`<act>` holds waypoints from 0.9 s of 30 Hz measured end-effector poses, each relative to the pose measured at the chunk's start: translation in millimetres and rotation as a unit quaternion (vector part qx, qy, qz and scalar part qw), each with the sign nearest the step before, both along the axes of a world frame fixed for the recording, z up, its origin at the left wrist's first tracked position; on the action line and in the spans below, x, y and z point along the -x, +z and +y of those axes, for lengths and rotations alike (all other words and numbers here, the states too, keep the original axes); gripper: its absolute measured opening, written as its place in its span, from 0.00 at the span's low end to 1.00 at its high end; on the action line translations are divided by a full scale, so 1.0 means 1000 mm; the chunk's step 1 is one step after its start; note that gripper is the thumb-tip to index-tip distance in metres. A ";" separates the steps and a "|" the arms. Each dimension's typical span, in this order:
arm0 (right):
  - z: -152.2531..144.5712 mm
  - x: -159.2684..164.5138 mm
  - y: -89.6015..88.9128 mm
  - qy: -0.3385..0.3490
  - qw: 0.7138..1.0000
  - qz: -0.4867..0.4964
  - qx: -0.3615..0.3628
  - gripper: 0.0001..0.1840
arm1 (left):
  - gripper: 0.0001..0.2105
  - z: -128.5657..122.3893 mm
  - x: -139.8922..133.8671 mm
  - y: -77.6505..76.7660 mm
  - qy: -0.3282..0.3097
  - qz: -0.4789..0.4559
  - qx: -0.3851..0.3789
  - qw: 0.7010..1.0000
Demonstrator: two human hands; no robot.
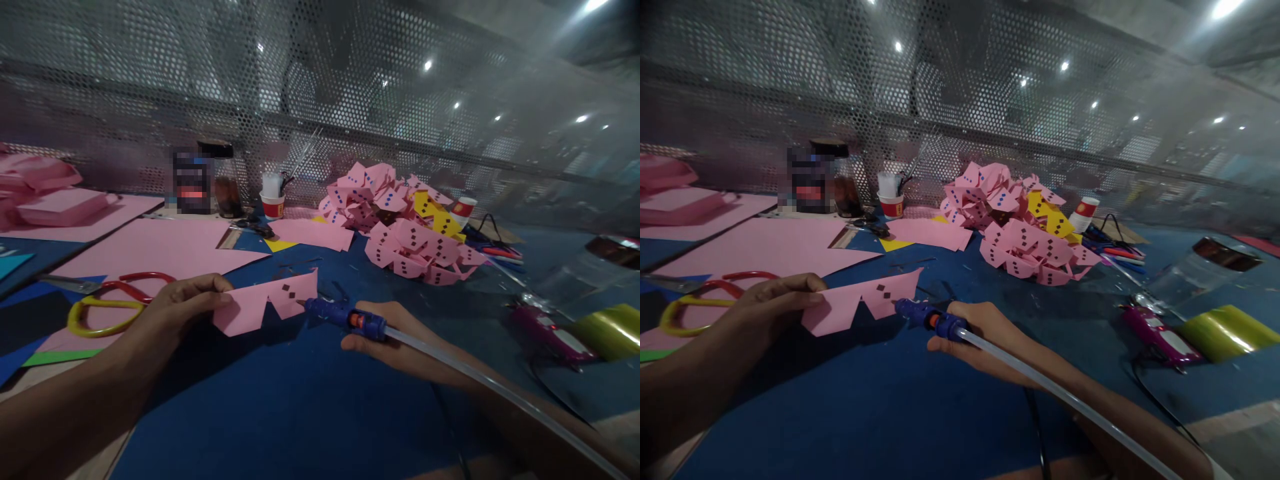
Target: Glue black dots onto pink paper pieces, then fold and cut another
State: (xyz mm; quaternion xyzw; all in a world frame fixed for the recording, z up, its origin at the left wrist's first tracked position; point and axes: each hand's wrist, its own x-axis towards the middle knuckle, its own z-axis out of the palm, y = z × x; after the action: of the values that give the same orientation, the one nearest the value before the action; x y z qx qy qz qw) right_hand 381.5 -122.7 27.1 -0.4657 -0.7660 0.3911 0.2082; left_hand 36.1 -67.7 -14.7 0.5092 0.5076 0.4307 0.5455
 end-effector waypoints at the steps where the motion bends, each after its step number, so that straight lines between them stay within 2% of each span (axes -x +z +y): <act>1: 0.000 0.000 0.000 0.000 1.000 0.002 0.000 0.23 | 0.11 0.000 0.000 0.000 0.001 0.001 -0.001 1.000; 27: 0.001 0.000 0.000 -0.006 0.999 -0.043 0.010 0.23 | 0.11 -0.001 0.000 0.000 -0.007 0.004 0.004 1.000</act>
State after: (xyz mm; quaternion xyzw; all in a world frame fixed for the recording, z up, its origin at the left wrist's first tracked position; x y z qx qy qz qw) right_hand 381.7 -122.2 27.5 -0.4884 -0.7677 0.3772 0.1726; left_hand 35.9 -69.0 -14.5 0.5125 0.5080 0.4223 0.5485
